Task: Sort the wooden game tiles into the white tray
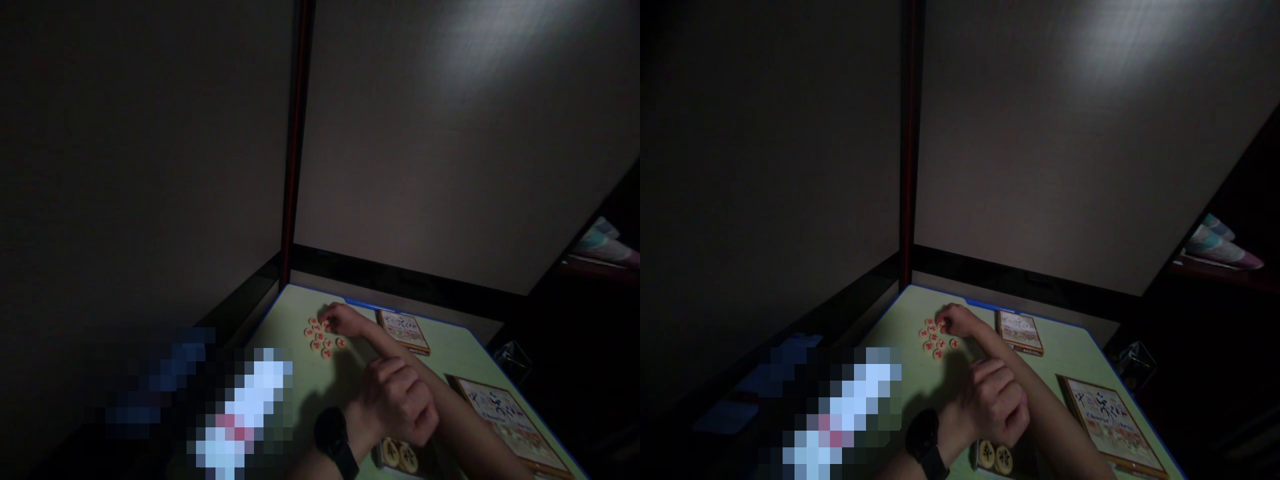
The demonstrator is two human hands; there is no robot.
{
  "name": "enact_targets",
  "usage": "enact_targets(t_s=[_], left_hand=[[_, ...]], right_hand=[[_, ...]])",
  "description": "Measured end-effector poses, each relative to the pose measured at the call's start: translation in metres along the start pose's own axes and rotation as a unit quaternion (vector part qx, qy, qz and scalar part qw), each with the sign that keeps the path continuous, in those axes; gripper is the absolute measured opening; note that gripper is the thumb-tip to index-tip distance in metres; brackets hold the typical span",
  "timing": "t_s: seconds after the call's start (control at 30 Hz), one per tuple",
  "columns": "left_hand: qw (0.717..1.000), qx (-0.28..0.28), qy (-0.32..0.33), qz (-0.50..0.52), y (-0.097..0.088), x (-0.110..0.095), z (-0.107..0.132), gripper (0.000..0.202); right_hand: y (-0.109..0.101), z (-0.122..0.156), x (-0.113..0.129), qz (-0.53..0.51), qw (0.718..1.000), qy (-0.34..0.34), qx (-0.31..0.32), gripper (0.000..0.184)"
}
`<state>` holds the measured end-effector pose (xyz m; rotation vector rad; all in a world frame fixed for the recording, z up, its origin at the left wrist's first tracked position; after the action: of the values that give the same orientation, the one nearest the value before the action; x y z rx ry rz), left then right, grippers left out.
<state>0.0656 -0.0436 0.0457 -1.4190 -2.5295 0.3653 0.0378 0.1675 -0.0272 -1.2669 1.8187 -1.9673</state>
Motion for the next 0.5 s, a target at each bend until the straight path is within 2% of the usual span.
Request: enact_targets(t_s=[0.23,0.5], left_hand=[[1.000,0.026,0.000,-0.009,0.004,0.000,0.001,0.015],[1.000,-0.028,-0.014,0.002,-0.006,0.002,-0.002,0.017]], right_hand=[[0.000,0.007,-0.001,0.006,1.000,0.012,0.018,0.020],[-0.002,0.012,-0.006,0.023,0.999,0.021,0.026,0.022]])
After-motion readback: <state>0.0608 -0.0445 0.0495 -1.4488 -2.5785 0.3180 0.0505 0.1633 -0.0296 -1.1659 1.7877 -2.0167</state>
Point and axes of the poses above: each hand's wrist, its own z-axis away from the middle knuckle, its own y-axis out of the palm, x = y × z, the point moved 8 cm from there along -z, towards the middle knuckle, and after that the axes turned 7 degrees about -z, right-handed, at the moved point
